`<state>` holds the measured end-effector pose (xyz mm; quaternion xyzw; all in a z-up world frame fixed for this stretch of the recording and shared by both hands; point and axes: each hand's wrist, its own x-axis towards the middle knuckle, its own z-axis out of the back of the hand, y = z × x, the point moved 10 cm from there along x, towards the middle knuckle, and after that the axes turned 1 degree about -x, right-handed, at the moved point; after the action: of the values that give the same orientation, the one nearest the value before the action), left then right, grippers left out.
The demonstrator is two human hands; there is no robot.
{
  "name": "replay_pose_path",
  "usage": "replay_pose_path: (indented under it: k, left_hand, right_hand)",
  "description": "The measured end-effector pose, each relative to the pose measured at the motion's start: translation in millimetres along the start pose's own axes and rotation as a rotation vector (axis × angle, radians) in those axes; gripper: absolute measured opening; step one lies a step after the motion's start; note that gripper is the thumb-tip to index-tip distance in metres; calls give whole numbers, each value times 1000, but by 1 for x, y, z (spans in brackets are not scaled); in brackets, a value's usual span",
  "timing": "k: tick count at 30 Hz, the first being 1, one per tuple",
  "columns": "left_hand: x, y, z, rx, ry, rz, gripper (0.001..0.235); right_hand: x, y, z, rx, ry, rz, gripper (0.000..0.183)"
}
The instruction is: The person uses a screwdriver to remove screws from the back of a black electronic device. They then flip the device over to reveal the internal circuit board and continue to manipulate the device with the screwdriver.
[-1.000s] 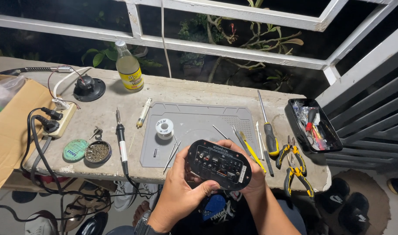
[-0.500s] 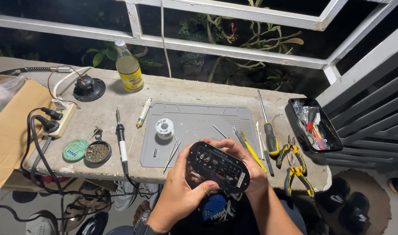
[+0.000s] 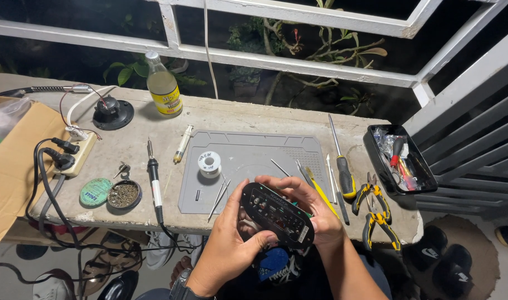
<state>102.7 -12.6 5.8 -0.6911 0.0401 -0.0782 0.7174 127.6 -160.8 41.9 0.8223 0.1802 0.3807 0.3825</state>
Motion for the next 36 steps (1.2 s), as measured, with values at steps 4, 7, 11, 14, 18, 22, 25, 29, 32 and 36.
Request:
replay_pose_path:
  k: [4,7,11,14,18,22,25,29,32,36]
  left_hand:
    - [0,1,-1,-1,9,-9,118]
    - [1,1,-1,4,14,-18,119]
    - [1,2,-2,-8,21,-1,119]
    - [1,2,-1,9,13,19,120]
    - [1,1,0,28,15,23,120]
    - [1,1,0,26,13,41,120]
    - [2,11,5,23,-32,94,125]
    - [2,-1,11,41,-92,-89,112]
    - [-4,-12,12,-45,-48,-112,110]
    - [-5,-26,6,60,39,-208,138]
  right_hand:
    - [2,2,-4,13,6,-9,79]
    - [3,4,-6,14,11,2,77]
    - [3,5,-6,5,-13,3,78]
    - [2,4,-4,-8,-8,-5,77]
    - [3,3,-5,-12,-9,-8,76]
    - [4,5,-7,7,2,-6,75]
    - [1,5,-2,-22,-17,-6,75]
    - [0,3,7,-100,-78,-12,78]
    - [2,2,6,-114,-77,-10,78]
    - [2,-2,9,-468,-154,-91,75]
